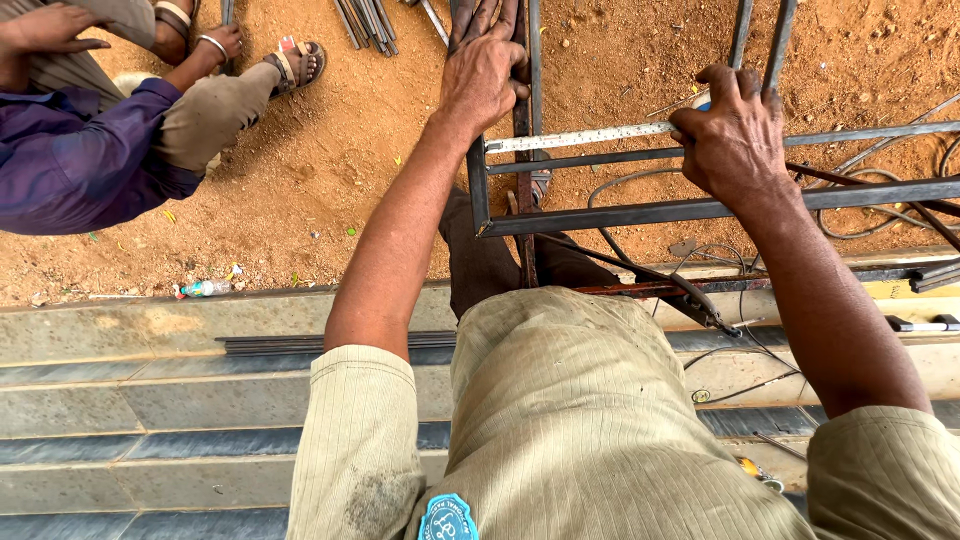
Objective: The person measures metal rods using a measuring tape, aligns them on a frame, and joins them using a welding torch.
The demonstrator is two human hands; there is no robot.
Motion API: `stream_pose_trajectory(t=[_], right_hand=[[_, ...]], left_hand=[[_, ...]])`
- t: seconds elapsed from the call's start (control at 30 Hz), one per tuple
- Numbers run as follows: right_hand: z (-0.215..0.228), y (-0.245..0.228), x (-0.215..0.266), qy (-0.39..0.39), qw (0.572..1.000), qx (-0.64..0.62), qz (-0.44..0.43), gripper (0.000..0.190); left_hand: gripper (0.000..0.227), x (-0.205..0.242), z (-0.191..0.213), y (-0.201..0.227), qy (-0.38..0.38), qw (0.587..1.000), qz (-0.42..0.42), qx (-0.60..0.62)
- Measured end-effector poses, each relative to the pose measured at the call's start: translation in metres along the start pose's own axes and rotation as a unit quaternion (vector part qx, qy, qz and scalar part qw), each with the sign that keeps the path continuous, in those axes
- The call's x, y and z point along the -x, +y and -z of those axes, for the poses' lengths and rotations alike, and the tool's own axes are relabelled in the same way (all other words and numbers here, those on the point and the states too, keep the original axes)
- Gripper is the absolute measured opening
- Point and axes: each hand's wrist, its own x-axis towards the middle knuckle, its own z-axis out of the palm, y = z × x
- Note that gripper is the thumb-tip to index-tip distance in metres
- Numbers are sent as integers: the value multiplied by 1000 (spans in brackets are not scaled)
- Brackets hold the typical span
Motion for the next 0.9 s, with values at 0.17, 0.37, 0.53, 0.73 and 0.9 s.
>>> stream_pose_trajectory(t=[0.17, 0.37, 0.53, 0.73, 0.9], right_hand=[[1, -1, -3, -9, 1000, 1, -3, 11], [0, -3, -2, -13, 1000, 0, -9, 12], [3, -6, -2, -30, 999, 0, -17, 12], [7, -10, -5, -30, 999, -19, -23, 13], [10, -11, -6, -39, 999, -18, -28, 15]], left_hand=[[21, 1, 3, 2, -22, 1000, 14, -3], [21, 1, 10, 4, -17, 1000, 2, -21], [19, 1, 9, 1, -2, 1000, -12, -19], [18, 1, 10, 1, -8, 1000, -6, -20], [17, 1, 7, -3, -8, 999, -13, -31]])
